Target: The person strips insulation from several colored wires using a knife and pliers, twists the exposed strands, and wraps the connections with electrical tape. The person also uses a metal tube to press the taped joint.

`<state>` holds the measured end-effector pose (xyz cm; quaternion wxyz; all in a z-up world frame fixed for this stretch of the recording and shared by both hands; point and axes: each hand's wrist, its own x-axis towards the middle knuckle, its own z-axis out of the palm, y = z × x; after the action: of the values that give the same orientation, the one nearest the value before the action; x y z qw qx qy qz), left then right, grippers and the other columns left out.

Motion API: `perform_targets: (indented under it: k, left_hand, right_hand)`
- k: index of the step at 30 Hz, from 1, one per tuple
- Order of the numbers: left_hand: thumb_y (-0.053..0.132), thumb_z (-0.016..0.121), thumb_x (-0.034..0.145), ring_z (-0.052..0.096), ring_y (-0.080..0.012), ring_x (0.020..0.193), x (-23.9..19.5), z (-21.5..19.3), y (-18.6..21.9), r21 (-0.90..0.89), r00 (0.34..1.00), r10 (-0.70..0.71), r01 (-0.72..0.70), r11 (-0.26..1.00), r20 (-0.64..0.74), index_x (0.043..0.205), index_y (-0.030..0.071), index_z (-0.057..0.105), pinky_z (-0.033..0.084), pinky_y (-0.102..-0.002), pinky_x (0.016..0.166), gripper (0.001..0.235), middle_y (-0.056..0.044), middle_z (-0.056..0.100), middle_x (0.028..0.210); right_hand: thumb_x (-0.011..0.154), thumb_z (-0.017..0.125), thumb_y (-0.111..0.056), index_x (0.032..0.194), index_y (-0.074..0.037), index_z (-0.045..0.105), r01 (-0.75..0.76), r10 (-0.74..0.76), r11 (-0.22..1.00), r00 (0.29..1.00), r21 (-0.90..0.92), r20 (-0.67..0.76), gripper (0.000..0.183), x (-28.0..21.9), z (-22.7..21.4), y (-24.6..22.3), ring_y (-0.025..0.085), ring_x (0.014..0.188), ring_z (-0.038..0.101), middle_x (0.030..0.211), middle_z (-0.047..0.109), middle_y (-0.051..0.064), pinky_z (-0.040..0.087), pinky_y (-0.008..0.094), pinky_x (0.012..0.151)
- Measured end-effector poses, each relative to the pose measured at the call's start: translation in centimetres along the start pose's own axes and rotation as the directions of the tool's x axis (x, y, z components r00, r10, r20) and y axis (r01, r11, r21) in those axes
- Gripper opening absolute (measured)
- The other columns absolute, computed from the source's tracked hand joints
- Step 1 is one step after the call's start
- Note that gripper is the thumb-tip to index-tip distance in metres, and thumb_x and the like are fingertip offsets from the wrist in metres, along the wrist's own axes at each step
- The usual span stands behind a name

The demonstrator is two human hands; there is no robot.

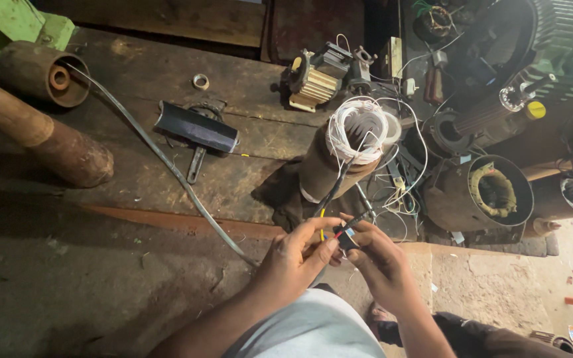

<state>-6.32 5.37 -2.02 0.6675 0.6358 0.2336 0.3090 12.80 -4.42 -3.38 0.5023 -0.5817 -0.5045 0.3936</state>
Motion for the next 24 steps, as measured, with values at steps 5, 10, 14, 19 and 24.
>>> perform_targets:
  k: [5, 10, 14, 19, 24]
  left_hand:
    - [0.014, 0.061, 0.105, 0.078, -0.0149, 0.086, 0.2, 0.0, -0.7, -0.005, 1.0, 0.019, -0.019, 1.0, -0.023, 0.124, -0.002, 0.065, 0.065, -0.03, 0.077, 0.025, -0.01, 0.078, 0.094]
    - [0.014, 0.061, 0.102, 0.078, -0.0139, 0.086, 0.2, 0.2, 0.0, -0.063, 1.0, -0.007, 0.006, 0.998, -0.012, 0.13, 0.0, 0.058, 0.065, -0.029, 0.076, 0.031, -0.01, 0.078, 0.094]
    - [0.013, 0.059, 0.102, 0.078, -0.0134, 0.084, 0.1, 0.0, 0.5, -0.006, 1.0, 0.009, -0.009, 1.0, 0.0, 0.136, 0.002, 0.055, 0.064, -0.029, 0.074, 0.036, -0.009, 0.078, 0.093]
    - [0.012, 0.061, 0.102, 0.078, -0.0138, 0.084, 0.5, 0.1, 0.1, 0.005, 1.0, 0.018, -0.018, 1.0, -0.023, 0.128, 0.0, 0.064, 0.065, -0.027, 0.075, 0.029, -0.009, 0.078, 0.093]
    - [0.008, 0.064, 0.1, 0.075, -0.0129, 0.082, 0.5, 0.3, -0.4, 0.05, 0.989, 0.113, -0.109, 0.993, -0.096, 0.12, 0.0, 0.07, 0.063, -0.026, 0.072, 0.022, -0.009, 0.077, 0.091]
  right_hand:
    - [0.094, 0.067, -0.005, 0.104, 0.003, 0.067, 0.016, -0.015, 0.997, 1.0, -0.079, 0.012, 0.013, -0.8, -0.2, 0.1, 0.021, 0.128, 0.061, 0.14, 0.061, 0.019, 0.05, 0.034, 0.102]
    - [0.092, 0.07, -0.008, 0.101, 0.002, 0.068, -0.07, 0.057, 0.98, 0.996, -0.184, -0.073, 0.014, -1.0, -0.5, 0.7, 0.018, 0.108, 0.064, 0.132, 0.066, 0.015, 0.053, 0.031, 0.09]
    - [0.094, 0.069, -0.008, 0.101, 0.003, 0.068, -0.07, 0.065, 0.995, 0.995, -0.071, -0.074, 0.013, -0.8, -0.6, 1.3, 0.015, 0.109, 0.061, 0.132, 0.061, 0.016, 0.052, 0.03, 0.09]
    - [0.095, 0.067, -0.008, 0.104, 0.003, 0.067, -0.01, 0.009, 0.998, 1.0, -0.069, -0.01, 0.014, -1.0, -0.5, 0.4, 0.016, 0.114, 0.063, 0.135, 0.062, 0.015, 0.051, 0.03, 0.094]
    - [0.094, 0.068, -0.008, 0.11, 0.003, 0.068, -0.073, 0.059, 0.983, 0.995, 0.171, 0.085, 0.019, -2.2, -0.8, -3.4, 0.017, 0.123, 0.056, 0.146, 0.052, 0.015, 0.047, 0.031, 0.1]
